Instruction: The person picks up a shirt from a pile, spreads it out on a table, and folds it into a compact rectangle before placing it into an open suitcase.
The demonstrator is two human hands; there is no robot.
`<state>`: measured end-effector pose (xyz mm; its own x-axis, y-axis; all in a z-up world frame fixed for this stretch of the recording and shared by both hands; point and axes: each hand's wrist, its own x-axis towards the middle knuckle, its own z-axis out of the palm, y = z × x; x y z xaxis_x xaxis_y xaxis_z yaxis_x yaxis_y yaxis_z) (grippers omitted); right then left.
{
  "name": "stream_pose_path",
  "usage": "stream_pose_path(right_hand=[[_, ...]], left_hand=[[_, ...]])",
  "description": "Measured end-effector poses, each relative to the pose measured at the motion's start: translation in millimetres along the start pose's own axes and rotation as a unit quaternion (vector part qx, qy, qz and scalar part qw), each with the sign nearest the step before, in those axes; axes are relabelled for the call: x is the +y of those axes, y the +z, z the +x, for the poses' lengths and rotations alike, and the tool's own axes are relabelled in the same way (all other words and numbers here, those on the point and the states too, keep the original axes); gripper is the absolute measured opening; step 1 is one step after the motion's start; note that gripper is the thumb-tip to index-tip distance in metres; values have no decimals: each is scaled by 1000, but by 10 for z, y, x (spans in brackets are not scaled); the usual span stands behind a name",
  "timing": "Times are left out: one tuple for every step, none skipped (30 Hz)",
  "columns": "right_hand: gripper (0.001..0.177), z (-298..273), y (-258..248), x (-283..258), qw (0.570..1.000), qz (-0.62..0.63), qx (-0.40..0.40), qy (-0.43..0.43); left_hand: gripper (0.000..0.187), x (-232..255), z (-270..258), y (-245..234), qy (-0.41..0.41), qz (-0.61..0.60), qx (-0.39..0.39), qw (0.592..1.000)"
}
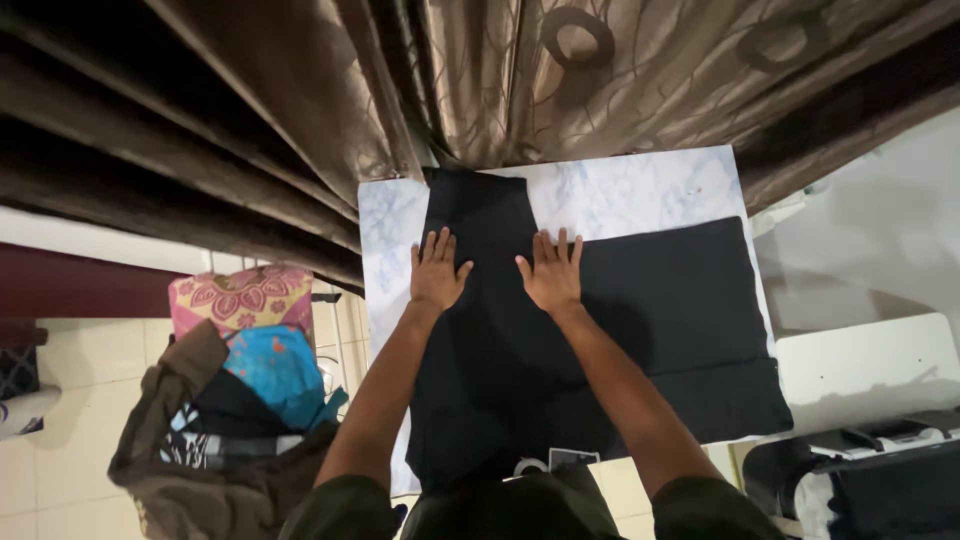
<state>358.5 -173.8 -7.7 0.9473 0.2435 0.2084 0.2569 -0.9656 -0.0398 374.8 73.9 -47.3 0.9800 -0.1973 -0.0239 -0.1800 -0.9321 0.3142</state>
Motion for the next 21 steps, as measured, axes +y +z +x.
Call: stream_pose_path(right_hand=[[59,22,-47,14,1000,-7,-7,12],[59,72,-79,22,1000,-7,-11,14],[56,131,-93,19,999,7,-34,35],[53,189,-84,13,997,21,-56,55],[53,265,-38,25,996,22,-60,58],[53,381,44,59,989,86,-53,106],[55,523,144,111,976,149,-43,151],[55,656,254,162,976,149,-44,153],[58,787,369,203,970,179,-13,163],[64,901,472,241,962,208,19,173],[64,1012,558,282,963,209,17,172],[68,1116,627,313,961,214,-9,176],[73,1199,675,344,958,219,-33,181],[73,1265,715,352,958,218,-34,182],[59,1329,748,360,955,192,-94,203],[45,1353,770,372,948,166,-154,223],[45,1349,790,388,949,165,-155,221],[38,1334,808,404,935,214,-148,241],[32,1312,823,406,918,264,-141,259],[32,1282,821,396,919,264,-142,258],[34,1254,793,368,909,317,-83,257]], left_hand=[[69,-28,60,-4,19,9,15,1000],[69,-34,107,-17,20,9,11,1000],[64,-47,152,-53,29,-7,22,999],[59,-55,193,-96,37,-22,33,999],[59,-57,250,-131,38,-22,28,999],[53,-65,341,-164,1,-44,52,998],[46,-74,459,-193,-36,-66,78,994],[46,-77,560,-205,-36,-66,75,994],[47,-83,644,-200,-54,-61,133,988],[49,-101,729,-181,-73,-56,190,977],[49,-121,828,-142,-75,-56,188,978],[48,-146,930,-89,-116,-58,153,980],[49,-170,1034,-21,-156,-60,117,979],[49,-206,1122,57,-157,-61,116,979],[45,-237,1212,147,-179,-70,56,980],[43,-268,1292,244,-199,-78,-4,977],[43,-295,1366,341,-201,-79,-4,976],[45,-285,1412,392,-204,-70,31,976],[48,-280,1416,425,-206,-61,66,974],[48,-272,1395,430,-208,-61,66,974],[38,-257,1369,394,-200,-110,72,971]])
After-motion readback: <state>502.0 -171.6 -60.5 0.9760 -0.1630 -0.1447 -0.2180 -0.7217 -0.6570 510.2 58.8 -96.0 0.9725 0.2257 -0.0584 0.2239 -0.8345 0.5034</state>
